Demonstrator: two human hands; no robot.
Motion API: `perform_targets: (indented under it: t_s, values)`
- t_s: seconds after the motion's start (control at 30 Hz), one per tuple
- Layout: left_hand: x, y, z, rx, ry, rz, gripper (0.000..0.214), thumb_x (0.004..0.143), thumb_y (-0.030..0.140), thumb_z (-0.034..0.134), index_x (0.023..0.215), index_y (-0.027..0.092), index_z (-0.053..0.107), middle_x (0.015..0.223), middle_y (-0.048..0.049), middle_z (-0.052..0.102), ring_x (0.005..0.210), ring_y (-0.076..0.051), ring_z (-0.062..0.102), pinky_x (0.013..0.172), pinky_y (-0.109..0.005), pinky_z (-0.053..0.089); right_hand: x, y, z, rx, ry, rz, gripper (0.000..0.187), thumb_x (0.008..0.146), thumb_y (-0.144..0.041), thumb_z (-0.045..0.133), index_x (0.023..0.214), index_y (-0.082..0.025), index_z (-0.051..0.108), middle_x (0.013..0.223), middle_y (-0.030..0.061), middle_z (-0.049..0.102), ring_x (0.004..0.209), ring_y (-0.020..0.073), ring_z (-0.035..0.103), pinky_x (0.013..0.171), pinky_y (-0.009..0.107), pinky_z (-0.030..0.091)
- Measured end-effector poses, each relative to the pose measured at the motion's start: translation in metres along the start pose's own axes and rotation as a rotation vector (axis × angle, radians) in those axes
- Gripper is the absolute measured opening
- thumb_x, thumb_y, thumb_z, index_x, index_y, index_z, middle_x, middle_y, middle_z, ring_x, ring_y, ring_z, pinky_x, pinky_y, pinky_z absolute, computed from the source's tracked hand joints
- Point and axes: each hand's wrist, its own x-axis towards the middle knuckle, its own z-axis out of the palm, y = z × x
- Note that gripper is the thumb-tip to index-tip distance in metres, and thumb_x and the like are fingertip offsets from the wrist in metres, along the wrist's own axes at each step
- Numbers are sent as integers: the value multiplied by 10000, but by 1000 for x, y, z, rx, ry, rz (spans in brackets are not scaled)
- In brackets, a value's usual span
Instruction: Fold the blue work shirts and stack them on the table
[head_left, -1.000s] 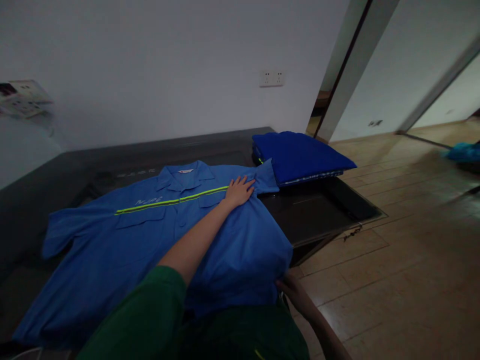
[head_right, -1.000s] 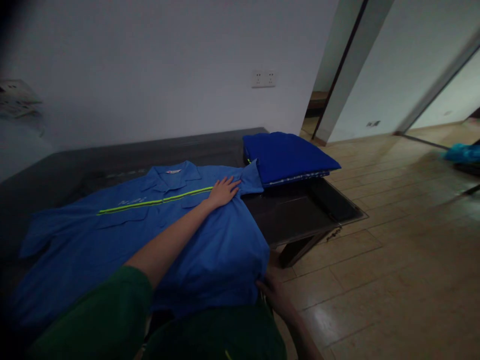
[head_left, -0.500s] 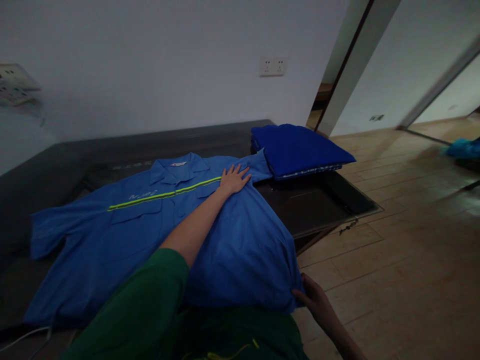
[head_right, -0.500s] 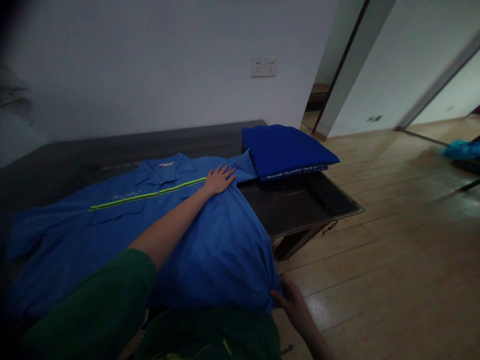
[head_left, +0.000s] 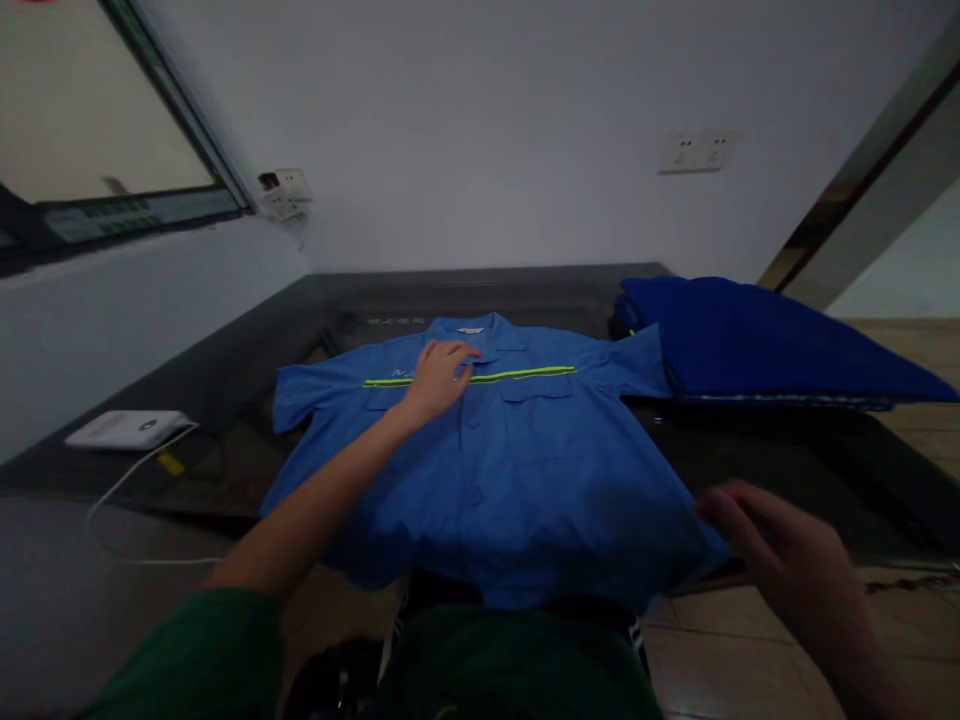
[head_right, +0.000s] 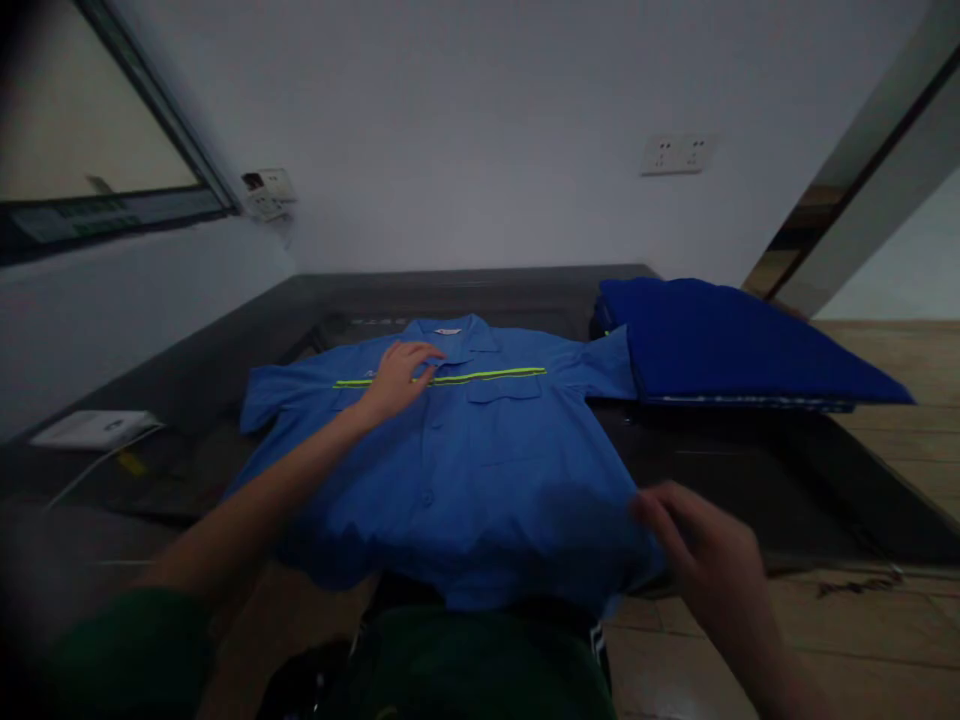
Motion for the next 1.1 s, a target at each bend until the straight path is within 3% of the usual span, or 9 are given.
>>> perform_targets:
  t_s: [0.07, 0.17, 0.23, 0.3, 0.47, 0.63, 0.87, 1.1]
  values:
    - [-2, -62, -3, 56, -7, -174, 320, 858, 189, 457, 1129, 204, 627, 1177, -74, 643, 1141, -226, 560, 1052, -407, 378, 68, -21, 18, 9, -80, -165, 282, 835, -466, 540, 890, -234, 690, 846, 36, 718, 739, 200, 662, 701, 301, 518]
    - [5, -145, -1, 140, -16, -402, 385, 831, 157, 447, 1185, 145, 598, 1194, -105, 633, 1142, -230, 560, 1020, -363, 413, 173, -29, 63, -90, -181, -276, 227, 855, -287, 541, 1000, -186, 684, 988, 59, 716, 869, 189, 660, 791, 302, 512]
    - [12, -183, 1, 162, -15, -468, 413, 815, 137, 438, 1200, 107, 584, 1179, -133, 634, 1129, -246, 567, 1011, -376, 420, 229, -25, 94, -253, -224, -237, 235, 850, -177, 536, 1029, -146, 684, 1032, 88, 708, 942, 191, 648, 856, 299, 485]
    - [19, -206, 5, 165, -12, -480, 416, 812, 136, 432, 1197, 102, 584, 1157, -143, 639, 1113, -254, 575, 1000, -386, 427, 268, -22, 124, -388, -267, -164, 261, 862, -149, 529, 1075, -138, 678, 1069, 103, 697, 997, 194, 635, 887, 290, 465]
    - [41, -222, 29, 167, -21, -455, 336, 858, 237, 467, 1152, 172, 616, 1171, -118, 623, 1126, -253, 555, 984, -380, 433, 319, -29, 183, -499, -283, -121, 287, 899, -213, 530, 1152, -163, 656, 1192, 122, 646, 1131, 209, 578, 929, 290, 435]
    - [54, -228, 50, 191, -41, -462, 250, 863, 364, 536, 1000, 190, 653, 1121, -119, 606, 1085, -283, 555, 907, -394, 464, 349, -30, 219, -508, -298, -75, 276, 912, -320, 537, 1093, -159, 670, 1133, 140, 667, 1074, 232, 612, 857, 314, 462]
    - [60, -246, 55, 159, -108, -390, 185, 925, 330, 455, 950, 194, 578, 959, -76, 646, 910, -228, 607, 800, -318, 463, 369, -22, 230, -460, -485, -60, 223, 909, -360, 547, 982, -185, 663, 1029, 94, 701, 952, 210, 653, 773, 275, 464]
    - [96, -257, 71, 246, -125, -342, 223, 957, 329, 392, 948, 201, 574, 984, -81, 657, 924, -241, 617, 778, -311, 448, 377, -23, 227, -684, -310, -159, 305, 972, -392, 383, 1099, -200, 583, 1065, 132, 677, 940, 284, 662, 747, 368, 483]
